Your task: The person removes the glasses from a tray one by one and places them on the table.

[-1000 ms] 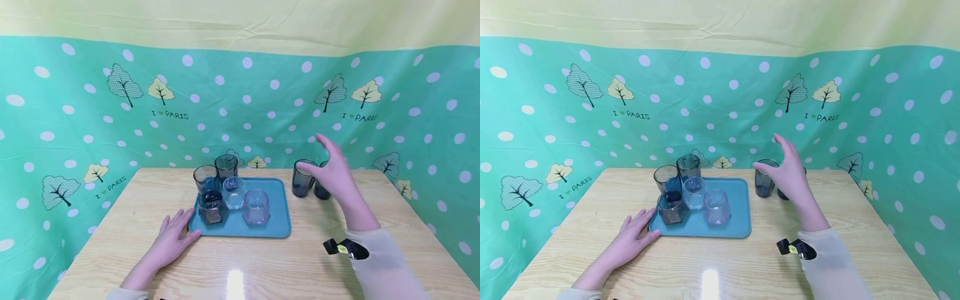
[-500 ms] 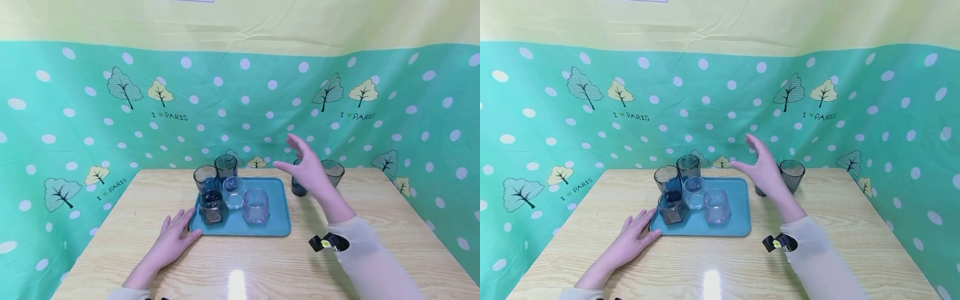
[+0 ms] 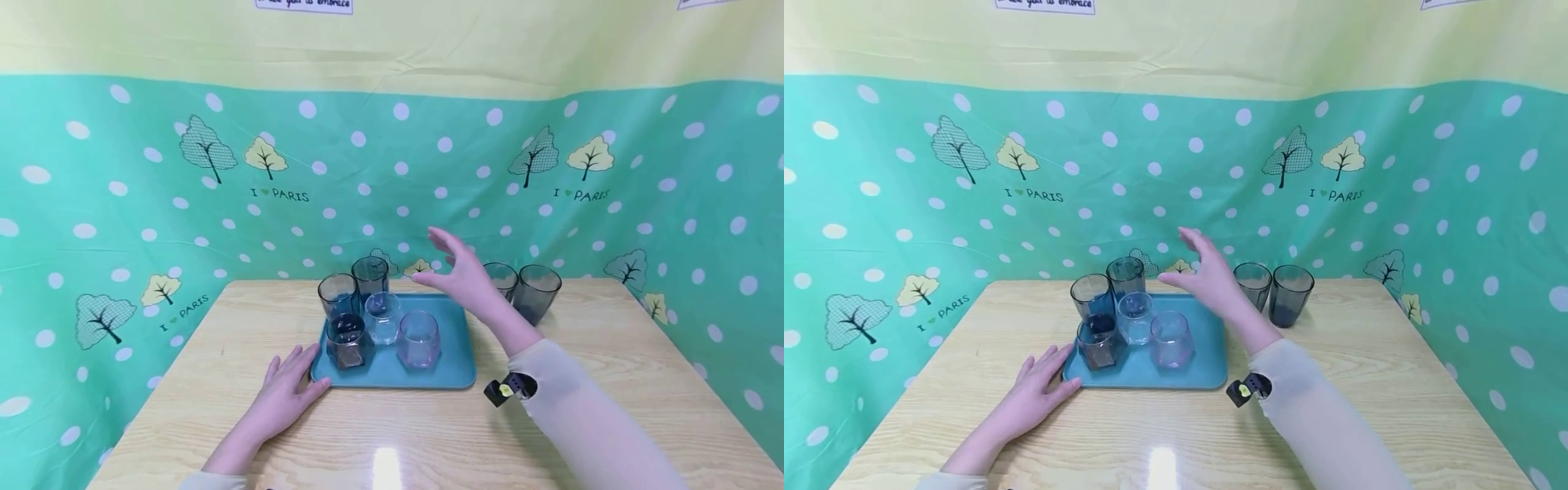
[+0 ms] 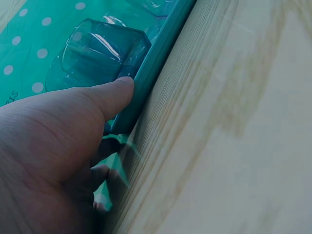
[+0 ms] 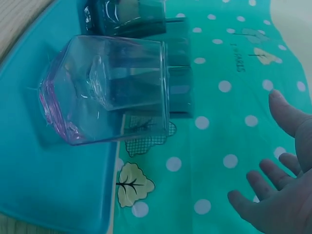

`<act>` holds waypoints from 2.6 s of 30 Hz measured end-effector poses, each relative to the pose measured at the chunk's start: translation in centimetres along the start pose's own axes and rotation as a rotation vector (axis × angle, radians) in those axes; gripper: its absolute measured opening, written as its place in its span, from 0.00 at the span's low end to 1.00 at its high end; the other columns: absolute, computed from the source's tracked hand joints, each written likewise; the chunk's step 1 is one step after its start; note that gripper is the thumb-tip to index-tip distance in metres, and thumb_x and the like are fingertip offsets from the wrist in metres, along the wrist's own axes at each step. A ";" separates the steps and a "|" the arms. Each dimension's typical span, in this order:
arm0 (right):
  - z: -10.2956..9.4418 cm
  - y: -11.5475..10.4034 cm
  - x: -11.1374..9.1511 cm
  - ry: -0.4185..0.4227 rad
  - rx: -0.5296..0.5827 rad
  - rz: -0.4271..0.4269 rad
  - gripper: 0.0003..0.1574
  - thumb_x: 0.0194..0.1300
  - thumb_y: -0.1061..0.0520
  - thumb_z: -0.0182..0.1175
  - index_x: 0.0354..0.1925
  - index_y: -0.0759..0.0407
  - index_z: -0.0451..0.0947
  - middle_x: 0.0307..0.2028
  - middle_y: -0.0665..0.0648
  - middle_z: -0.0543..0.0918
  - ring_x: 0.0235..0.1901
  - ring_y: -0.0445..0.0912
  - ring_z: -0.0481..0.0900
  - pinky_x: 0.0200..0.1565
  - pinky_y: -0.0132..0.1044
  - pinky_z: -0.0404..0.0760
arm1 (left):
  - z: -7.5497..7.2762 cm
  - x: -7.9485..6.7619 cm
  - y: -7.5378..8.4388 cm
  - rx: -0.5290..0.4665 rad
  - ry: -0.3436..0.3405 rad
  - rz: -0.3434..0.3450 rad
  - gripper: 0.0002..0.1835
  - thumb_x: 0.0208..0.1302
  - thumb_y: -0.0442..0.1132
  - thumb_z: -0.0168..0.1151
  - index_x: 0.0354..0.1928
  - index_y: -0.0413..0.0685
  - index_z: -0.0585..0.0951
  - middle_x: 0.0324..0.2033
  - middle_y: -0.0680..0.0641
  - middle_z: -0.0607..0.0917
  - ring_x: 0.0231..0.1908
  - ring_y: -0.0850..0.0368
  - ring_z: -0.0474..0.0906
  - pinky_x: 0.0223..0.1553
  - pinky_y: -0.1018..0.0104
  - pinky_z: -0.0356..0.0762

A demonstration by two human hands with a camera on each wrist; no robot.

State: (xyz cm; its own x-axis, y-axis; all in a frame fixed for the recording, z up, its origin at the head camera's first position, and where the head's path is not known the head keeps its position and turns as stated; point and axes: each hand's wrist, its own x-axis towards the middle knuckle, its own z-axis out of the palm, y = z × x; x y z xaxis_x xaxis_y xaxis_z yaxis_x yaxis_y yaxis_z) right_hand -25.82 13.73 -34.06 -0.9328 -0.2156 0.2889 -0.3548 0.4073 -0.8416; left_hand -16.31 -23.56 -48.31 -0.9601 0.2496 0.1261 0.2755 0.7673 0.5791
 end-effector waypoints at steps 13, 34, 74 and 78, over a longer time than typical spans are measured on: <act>3.3 -0.6 2.3 -0.095 -0.019 -0.042 0.63 0.67 0.50 0.83 0.88 0.51 0.58 0.81 0.57 0.69 0.81 0.54 0.65 0.81 0.54 0.64 | 0.0 0.0 0.0 -0.006 -0.010 -0.017 0.45 0.80 0.58 0.67 0.85 0.39 0.64 0.80 0.36 0.70 0.84 0.29 0.51 0.81 0.26 0.30; 7.5 0.2 4.9 -0.169 -0.099 0.037 0.62 0.67 0.48 0.82 0.88 0.45 0.60 0.84 0.55 0.63 0.81 0.59 0.64 0.74 0.61 0.73 | 0.0 -0.1 -0.1 -0.003 -0.032 -0.038 0.45 0.80 0.60 0.65 0.86 0.41 0.64 0.81 0.37 0.70 0.85 0.31 0.50 0.82 0.28 0.28; 8.9 2.1 6.9 -0.257 -0.139 0.066 0.60 0.70 0.47 0.80 0.88 0.51 0.59 0.84 0.57 0.65 0.82 0.56 0.63 0.78 0.55 0.69 | -0.1 0.0 -0.1 0.005 -0.011 -0.034 0.45 0.80 0.60 0.66 0.86 0.41 0.64 0.80 0.36 0.71 0.85 0.31 0.51 0.81 0.27 0.29; 9.1 2.1 6.9 -0.254 -0.139 0.074 0.60 0.70 0.47 0.80 0.88 0.51 0.59 0.84 0.57 0.64 0.82 0.57 0.63 0.78 0.55 0.69 | 0.0 -0.1 -0.2 0.001 -0.003 -0.033 0.45 0.79 0.59 0.67 0.85 0.41 0.65 0.80 0.37 0.71 0.84 0.31 0.52 0.81 0.27 0.30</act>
State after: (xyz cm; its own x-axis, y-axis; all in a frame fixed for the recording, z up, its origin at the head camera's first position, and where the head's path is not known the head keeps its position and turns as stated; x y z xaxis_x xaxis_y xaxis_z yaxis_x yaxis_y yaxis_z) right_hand -32.41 5.06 -37.96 -0.9170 -0.3885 0.0906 -0.3077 0.5441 -0.7806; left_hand -16.26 -23.73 -48.40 -0.9685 0.2261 0.1044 0.2438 0.7757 0.5821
